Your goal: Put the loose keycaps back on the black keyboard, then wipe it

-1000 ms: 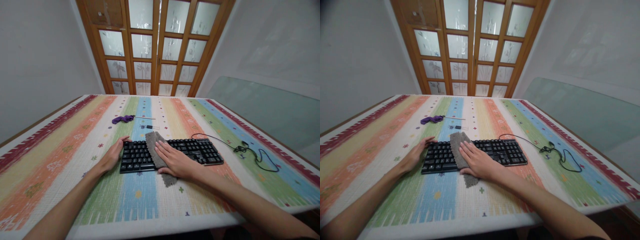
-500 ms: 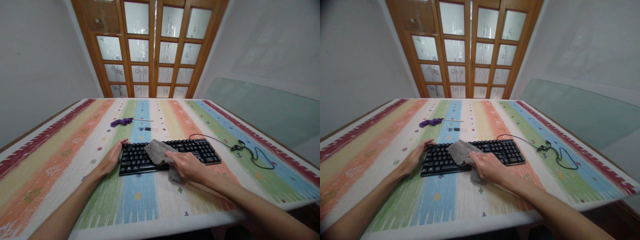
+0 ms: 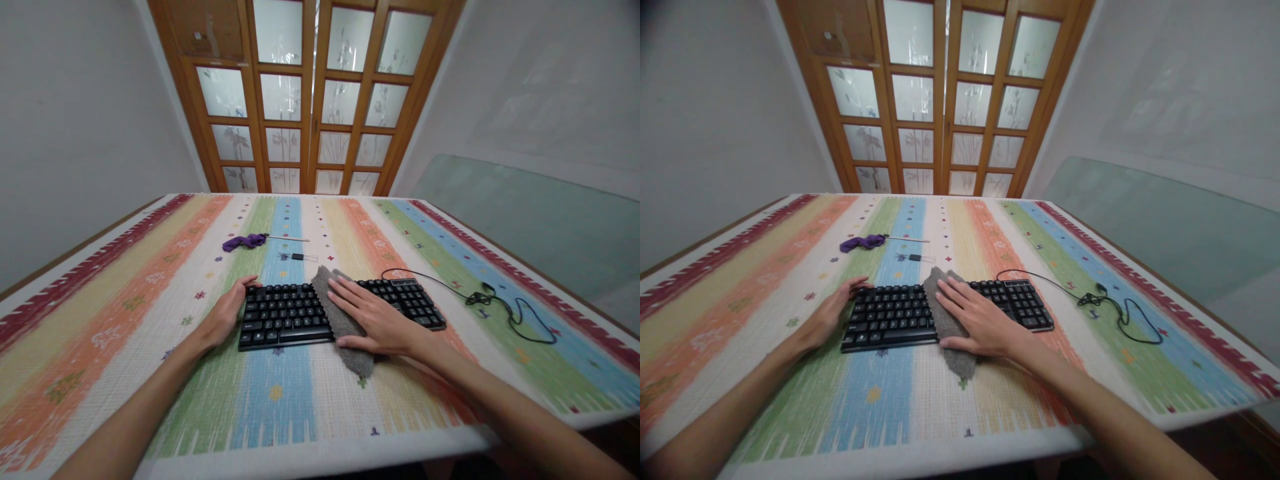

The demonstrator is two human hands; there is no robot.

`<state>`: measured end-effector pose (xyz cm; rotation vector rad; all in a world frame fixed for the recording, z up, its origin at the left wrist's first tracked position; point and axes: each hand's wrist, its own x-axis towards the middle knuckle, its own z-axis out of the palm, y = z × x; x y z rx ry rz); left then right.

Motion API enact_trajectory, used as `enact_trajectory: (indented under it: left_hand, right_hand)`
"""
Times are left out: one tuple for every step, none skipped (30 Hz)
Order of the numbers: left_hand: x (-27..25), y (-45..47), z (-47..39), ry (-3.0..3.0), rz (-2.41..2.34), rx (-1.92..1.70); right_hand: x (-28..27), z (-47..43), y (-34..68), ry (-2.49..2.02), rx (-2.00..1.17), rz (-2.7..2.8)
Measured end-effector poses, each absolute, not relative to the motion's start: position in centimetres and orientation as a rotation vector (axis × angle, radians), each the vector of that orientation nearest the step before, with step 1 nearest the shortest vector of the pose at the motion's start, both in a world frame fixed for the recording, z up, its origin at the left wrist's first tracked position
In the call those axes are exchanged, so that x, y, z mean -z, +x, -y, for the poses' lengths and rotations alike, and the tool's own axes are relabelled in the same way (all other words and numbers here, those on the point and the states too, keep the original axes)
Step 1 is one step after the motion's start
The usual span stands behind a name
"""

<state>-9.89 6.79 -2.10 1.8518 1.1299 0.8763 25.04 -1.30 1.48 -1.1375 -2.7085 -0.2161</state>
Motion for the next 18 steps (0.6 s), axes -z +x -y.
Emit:
enact_trajectory:
  left_hand:
    - [2.1,-9.9,-6.8,1.852,-1.137,-0.873]
    - [2.0,-9.9,-6.8,1.852,-1.145,-0.87]
    - [2.0,-9.9,-6.8,1.854,-1.15,-0.865]
    - [2.0,-9.9,-6.8,1.857,-1.151,-0.863]
    - [1.9,-9.9,-6.8,1.861,-1.15,-0.865]
    - [2.0,-9.9,-6.8,1.866,-1.147,-0.867]
    - [2.0,-9.9,-6.8,1.871,-1.145,-0.87]
    - [2.0,-9.9,-6.8,1.875,-1.144,-0.875]
    - [2.0,-9.8,-6.8,1.88,-1.143,-0.88]
    - [2.0,-9.8,-6.7,1.885,-1.144,-0.884]
    - [2.0,-9.8,-6.7,1.89,-1.146,-0.885]
    - [2.0,-9.8,-6.7,1.893,-1.149,-0.886]
    - [2.0,-9.8,-6.7,1.892,-1.153,-0.887]
    - [2.0,-9.8,-6.7,1.89,-1.155,-0.886]
    - [2.0,-9.8,-6.7,1.887,-1.157,-0.886]
    - [2.0,-9.8,-6.7,1.884,-1.159,-0.887]
    - [2.0,-9.9,-6.7,1.881,-1.158,-0.888]
    - [2.0,-9.9,-6.8,1.88,-1.157,-0.889]
  right_hand:
    - [-1.2,1.1,25.1,-1.139,0.204,2.729]
    - [-1.0,0.9,25.0,-1.157,0.196,2.737]
    - [-0.7,0.9,24.9,-1.186,0.193,2.731]
    - [-0.5,0.8,24.8,-1.219,0.198,2.717]
    - [-0.2,0.9,24.6,-1.246,0.212,2.702]
    - [0.0,1.0,24.4,-1.262,0.234,2.69]
    - [0.2,1.1,24.3,-1.27,0.262,2.682]
    - [0.4,1.2,24.2,-1.27,0.293,2.679]
    - [0.6,1.3,24.1,-1.268,0.324,2.677]
    - [0.7,1.4,24.1,-1.265,0.352,2.675]
    - [0.9,1.5,24.2,-1.255,0.373,2.676]
    - [1.0,1.6,24.2,-1.239,0.387,2.679]
    - [1.0,1.7,24.3,-1.219,0.395,2.686]
    - [1.1,1.8,24.4,-1.194,0.399,2.695]
    - [1.1,1.9,24.5,-1.172,0.398,2.705]
    - [1.2,1.9,24.6,-1.153,0.395,2.713]
    - [1.2,2.0,24.8,-1.138,0.391,2.718]
    - [1.2,2.2,25.0,-1.125,0.381,2.721]
